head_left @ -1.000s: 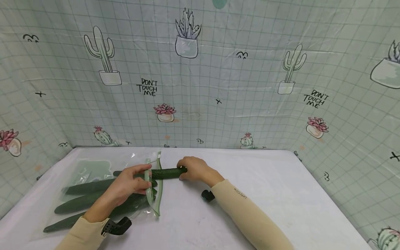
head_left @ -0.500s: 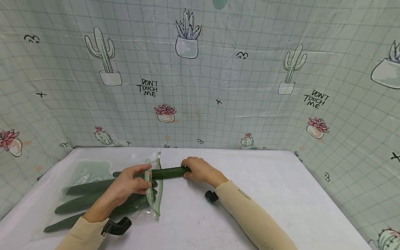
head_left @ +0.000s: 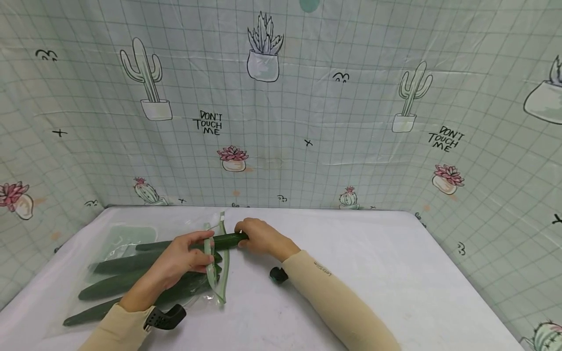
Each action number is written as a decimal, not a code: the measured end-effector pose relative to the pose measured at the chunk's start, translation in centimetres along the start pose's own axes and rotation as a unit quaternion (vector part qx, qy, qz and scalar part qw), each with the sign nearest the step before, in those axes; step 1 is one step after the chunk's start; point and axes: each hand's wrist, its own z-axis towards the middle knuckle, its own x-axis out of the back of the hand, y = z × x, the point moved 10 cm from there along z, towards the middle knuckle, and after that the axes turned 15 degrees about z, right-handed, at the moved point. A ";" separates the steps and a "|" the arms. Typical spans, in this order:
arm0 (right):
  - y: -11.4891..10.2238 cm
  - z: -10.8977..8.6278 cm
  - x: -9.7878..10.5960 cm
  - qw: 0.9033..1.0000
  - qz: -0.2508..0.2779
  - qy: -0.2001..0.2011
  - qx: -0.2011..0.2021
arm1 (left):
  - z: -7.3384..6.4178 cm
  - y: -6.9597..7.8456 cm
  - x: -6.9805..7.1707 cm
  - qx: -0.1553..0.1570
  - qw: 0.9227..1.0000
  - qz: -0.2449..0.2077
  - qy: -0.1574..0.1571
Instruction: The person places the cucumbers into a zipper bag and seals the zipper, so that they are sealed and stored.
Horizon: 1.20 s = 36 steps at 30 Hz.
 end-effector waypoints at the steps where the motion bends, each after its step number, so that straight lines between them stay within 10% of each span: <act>1: -0.2 0.2 -0.2 1.000 0.003 0.000 0.001 | 0.0 0.0 0.0 0.000 1.000 0.000 0.000; 16: 2.0 -0.3 -0.7 0.997 0.035 -0.011 -0.065 | 0.1 0.0 -0.1 -0.002 1.000 0.000 -0.002; 36: -0.6 0.7 -2.0 0.983 0.175 -0.047 -0.027 | -0.1 0.1 0.0 -0.009 1.000 -0.002 -0.012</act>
